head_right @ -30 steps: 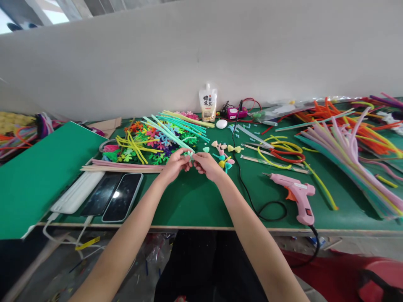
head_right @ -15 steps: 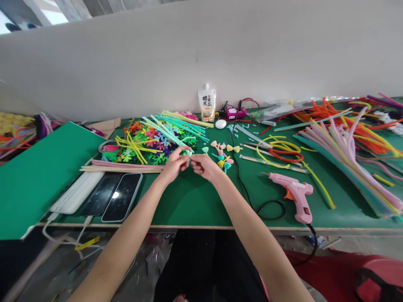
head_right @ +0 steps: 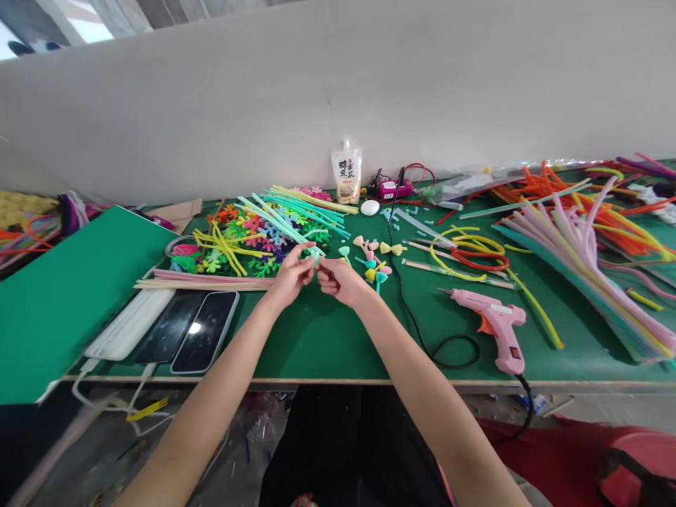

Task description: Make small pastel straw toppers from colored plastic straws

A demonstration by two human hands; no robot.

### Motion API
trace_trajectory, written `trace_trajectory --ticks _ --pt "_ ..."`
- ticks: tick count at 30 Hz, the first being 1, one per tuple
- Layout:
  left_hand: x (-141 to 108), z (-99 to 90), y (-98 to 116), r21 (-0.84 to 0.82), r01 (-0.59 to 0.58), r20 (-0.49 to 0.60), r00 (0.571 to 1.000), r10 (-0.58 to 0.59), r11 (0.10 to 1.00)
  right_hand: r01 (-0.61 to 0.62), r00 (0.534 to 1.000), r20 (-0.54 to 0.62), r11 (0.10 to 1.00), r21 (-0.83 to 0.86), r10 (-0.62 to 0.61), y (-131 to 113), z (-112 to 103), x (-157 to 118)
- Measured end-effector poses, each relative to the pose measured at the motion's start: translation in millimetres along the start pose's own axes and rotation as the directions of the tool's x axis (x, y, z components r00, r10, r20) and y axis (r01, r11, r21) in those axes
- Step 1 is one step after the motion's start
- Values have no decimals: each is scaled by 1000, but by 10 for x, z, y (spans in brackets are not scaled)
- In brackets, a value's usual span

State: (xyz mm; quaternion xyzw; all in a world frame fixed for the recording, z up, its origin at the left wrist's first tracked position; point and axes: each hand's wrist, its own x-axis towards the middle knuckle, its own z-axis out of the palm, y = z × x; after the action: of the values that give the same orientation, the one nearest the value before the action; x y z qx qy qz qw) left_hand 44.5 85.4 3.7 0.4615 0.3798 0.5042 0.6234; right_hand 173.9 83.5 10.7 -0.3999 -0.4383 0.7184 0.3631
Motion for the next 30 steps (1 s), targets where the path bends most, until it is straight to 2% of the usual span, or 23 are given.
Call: trace_trajectory --ticks 2,5,13,15,17,21,25,30 --pt "-5 -6 0 31 -15 14 1000 15 999 -51 997 58 998 35 49 -33 -25 -10" --pt "-9 -18 -5 86 -29 32 999 26 996 -75 994 79 994 75 69 -40 -48 -10" --pt "-4 -36 -4 150 -6 -5 1000 7 989 44 997 -76 990 131 -34 53 16 4" --pt "-6 -31 1 132 -14 -12 1000 16 991 -2 999 -48 988 155 9 38 8 -2" --pt "-11 -22 8 117 -23 -6 1000 24 993 -90 996 26 980 179 87 4 -21 -10" --pt "-20 -8 18 87 -36 10 999 35 996 -222 968 165 951 216 189 -62 -79 -28" --pt "-24 -13 30 95 -42 24 999 39 995 -234 962 199 941 244 187 -71 -76 -31" --pt "-28 -30 35 127 -44 30 999 40 991 -195 973 166 958 210 162 -63 -62 -27"
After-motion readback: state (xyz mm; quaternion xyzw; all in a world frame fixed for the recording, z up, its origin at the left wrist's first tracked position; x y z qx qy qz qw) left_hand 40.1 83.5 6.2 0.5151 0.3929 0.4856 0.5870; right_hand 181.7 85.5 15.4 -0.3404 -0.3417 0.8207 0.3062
